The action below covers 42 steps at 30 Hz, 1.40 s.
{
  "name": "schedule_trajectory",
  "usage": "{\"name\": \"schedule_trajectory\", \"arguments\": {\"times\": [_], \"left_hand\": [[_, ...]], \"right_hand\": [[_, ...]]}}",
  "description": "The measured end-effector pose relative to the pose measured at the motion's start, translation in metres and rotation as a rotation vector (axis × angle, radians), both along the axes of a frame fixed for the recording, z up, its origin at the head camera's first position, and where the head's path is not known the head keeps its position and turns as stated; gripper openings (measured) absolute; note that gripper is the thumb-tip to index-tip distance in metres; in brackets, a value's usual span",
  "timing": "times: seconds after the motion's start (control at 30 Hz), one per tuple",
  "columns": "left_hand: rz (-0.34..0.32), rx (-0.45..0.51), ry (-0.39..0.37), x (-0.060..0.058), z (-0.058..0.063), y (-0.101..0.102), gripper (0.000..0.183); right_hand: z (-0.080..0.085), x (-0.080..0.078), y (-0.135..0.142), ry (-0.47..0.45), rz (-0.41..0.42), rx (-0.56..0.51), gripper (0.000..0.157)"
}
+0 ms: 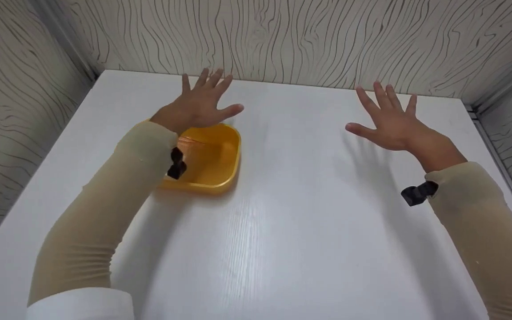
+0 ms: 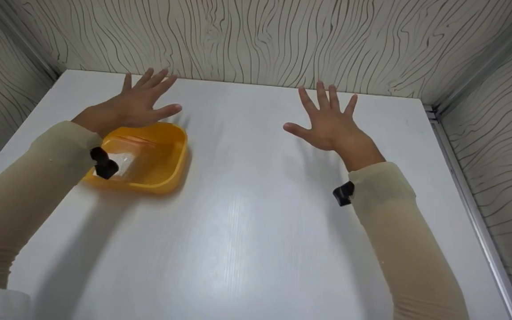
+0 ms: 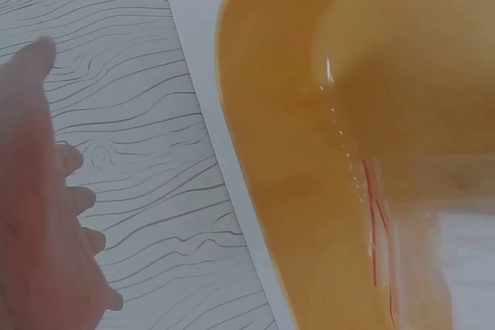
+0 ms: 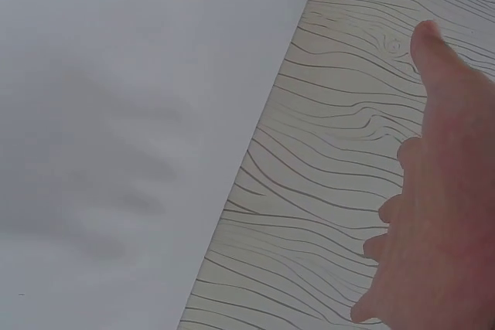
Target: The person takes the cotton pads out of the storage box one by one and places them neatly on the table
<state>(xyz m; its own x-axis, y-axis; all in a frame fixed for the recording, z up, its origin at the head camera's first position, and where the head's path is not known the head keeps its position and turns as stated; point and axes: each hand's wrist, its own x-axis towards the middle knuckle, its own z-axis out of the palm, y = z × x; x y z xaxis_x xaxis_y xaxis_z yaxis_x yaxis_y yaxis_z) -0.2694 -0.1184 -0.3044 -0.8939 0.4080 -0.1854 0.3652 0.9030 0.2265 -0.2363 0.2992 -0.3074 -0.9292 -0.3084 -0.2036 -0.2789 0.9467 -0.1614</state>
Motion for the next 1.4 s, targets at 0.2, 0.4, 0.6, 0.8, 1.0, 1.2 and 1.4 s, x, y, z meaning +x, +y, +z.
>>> {"name": "schedule_trajectory", "arguments": {"times": [0.2,0.4,0.6,0.8,1.0,1.2,1.4], "left_hand": [[-0.005,0.019,-0.008,0.015,-0.003,-0.038,0.093],[0.019,0.056,0.014,0.037,-0.007,-0.073,0.094],[0.059,0.129,0.071,0.058,-0.021,-0.104,0.093],[0.095,0.194,0.083,0.076,-0.040,-0.129,0.092],[0.105,0.240,0.089,0.090,-0.057,-0.144,0.093],[0.125,0.246,0.026,0.098,-0.072,-0.148,0.099],[0.143,0.252,-0.019,0.104,-0.081,-0.152,0.113]], "right_hand": [[0.000,0.013,-0.001,0.008,0.039,-0.012,0.096],[0.001,0.021,-0.001,0.035,0.054,-0.041,0.094],[-0.001,0.026,-0.001,0.046,0.067,-0.068,0.094],[-0.001,0.030,-0.002,0.035,0.065,-0.111,0.094],[-0.002,0.034,-0.004,0.023,0.075,-0.193,0.091],[-0.004,0.039,-0.006,0.015,0.086,-0.291,0.086],[-0.007,0.039,-0.008,-0.002,0.093,-0.373,0.083]]}}
